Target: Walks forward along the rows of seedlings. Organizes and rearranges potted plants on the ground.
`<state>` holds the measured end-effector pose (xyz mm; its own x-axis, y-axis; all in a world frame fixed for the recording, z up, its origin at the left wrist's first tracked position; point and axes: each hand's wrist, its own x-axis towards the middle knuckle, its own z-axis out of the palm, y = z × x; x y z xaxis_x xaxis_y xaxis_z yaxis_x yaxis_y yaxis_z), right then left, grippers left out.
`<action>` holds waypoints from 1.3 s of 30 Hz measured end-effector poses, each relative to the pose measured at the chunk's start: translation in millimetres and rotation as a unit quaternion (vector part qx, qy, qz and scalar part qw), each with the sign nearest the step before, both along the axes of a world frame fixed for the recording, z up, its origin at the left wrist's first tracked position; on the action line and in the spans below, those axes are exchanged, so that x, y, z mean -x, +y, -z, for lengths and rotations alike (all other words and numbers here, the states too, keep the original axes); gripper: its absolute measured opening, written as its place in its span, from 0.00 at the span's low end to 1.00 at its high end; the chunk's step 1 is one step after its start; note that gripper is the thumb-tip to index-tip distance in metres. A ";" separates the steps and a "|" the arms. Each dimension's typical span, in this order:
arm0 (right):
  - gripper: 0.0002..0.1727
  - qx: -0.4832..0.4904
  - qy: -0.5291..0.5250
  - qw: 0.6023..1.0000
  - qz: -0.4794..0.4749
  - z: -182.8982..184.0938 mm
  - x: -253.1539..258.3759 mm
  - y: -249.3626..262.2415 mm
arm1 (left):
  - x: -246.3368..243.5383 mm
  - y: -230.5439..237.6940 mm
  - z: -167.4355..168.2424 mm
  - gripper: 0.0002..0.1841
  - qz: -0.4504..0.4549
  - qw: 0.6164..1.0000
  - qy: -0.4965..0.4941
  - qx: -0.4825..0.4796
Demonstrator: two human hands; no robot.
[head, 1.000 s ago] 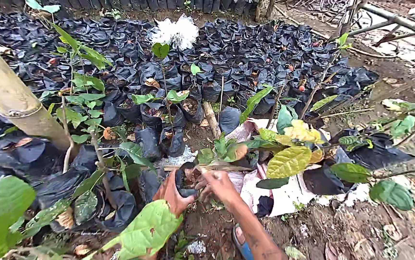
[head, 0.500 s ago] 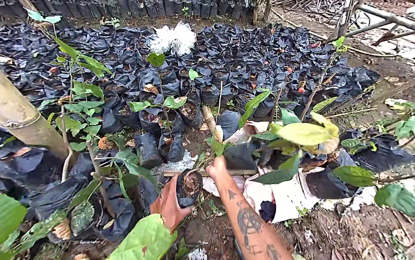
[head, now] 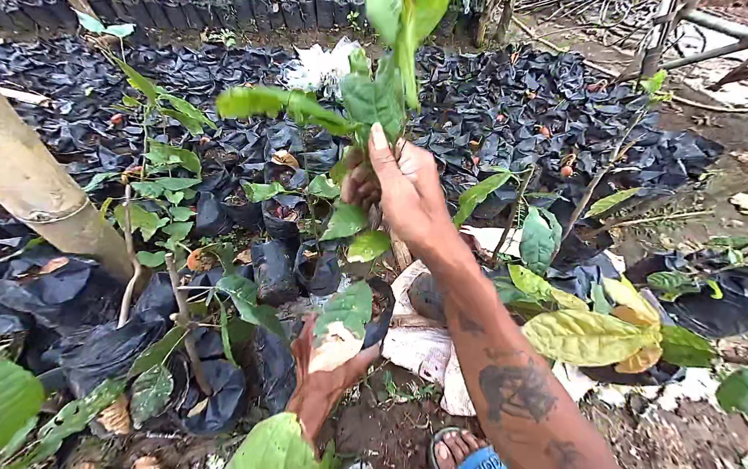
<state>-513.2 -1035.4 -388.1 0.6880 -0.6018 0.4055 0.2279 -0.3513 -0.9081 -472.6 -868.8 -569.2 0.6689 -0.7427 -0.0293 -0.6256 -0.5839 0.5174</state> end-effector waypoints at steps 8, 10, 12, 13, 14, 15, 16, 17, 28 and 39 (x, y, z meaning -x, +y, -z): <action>0.24 0.082 -0.055 0.989 0.109 -24.7 -14.4 -72.0 | -9.6 -127.6 -35.4 0.51 0.029 0.995 0.078 -0.050; 0.28 -0.007 0.019 0.990 0.140 15.4 -16.0 -86.8 | -8.7 -140.9 -17.6 0.53 0.039 0.981 0.170 -0.080; 0.31 -0.064 0.070 0.981 0.168 51.3 -10.2 -95.3 | -3.8 -131.2 -6.5 0.51 0.047 0.974 0.220 -0.037; 0.30 -0.074 0.073 0.978 0.180 61.4 -3.6 -96.4 | -2.7 -118.6 -9.2 0.48 0.062 0.974 0.218 -0.019; 0.29 -0.079 0.073 0.976 0.188 66.9 5.6 -95.1 | -2.8 -101.6 -12.1 0.43 0.083 0.976 0.201 -0.008; 0.30 -0.082 0.085 0.974 0.196 67.7 16.6 -91.2 | -4.5 -81.7 -15.8 0.38 0.100 0.977 0.188 -0.002; 0.35 -0.083 0.103 0.968 0.212 64.7 27.1 -84.6 | -8.6 -61.2 -20.2 0.34 0.107 0.978 0.181 0.004; 0.42 -0.075 0.128 0.960 0.238 60.3 36.9 -75.3 | -14.3 -40.2 -26.0 0.30 0.105 0.978 0.181 0.011; 0.60 -0.031 0.501 0.861 -0.082 209.2 -22.4 135.7 | -44.5 113.6 -82.5 0.30 -0.087 0.983 0.105 0.125; 0.39 -0.438 0.323 0.839 -0.024 207.0 -9.1 142.1 | -37.6 171.2 -53.0 0.23 -0.021 0.975 0.170 0.141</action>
<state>-504.1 -893.3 -595.1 0.6257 -0.4403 -0.6439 -0.4163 0.5097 -0.7530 -435.0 -697.6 -516.2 0.6858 -0.7258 -0.0539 -0.3680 -0.4098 0.8346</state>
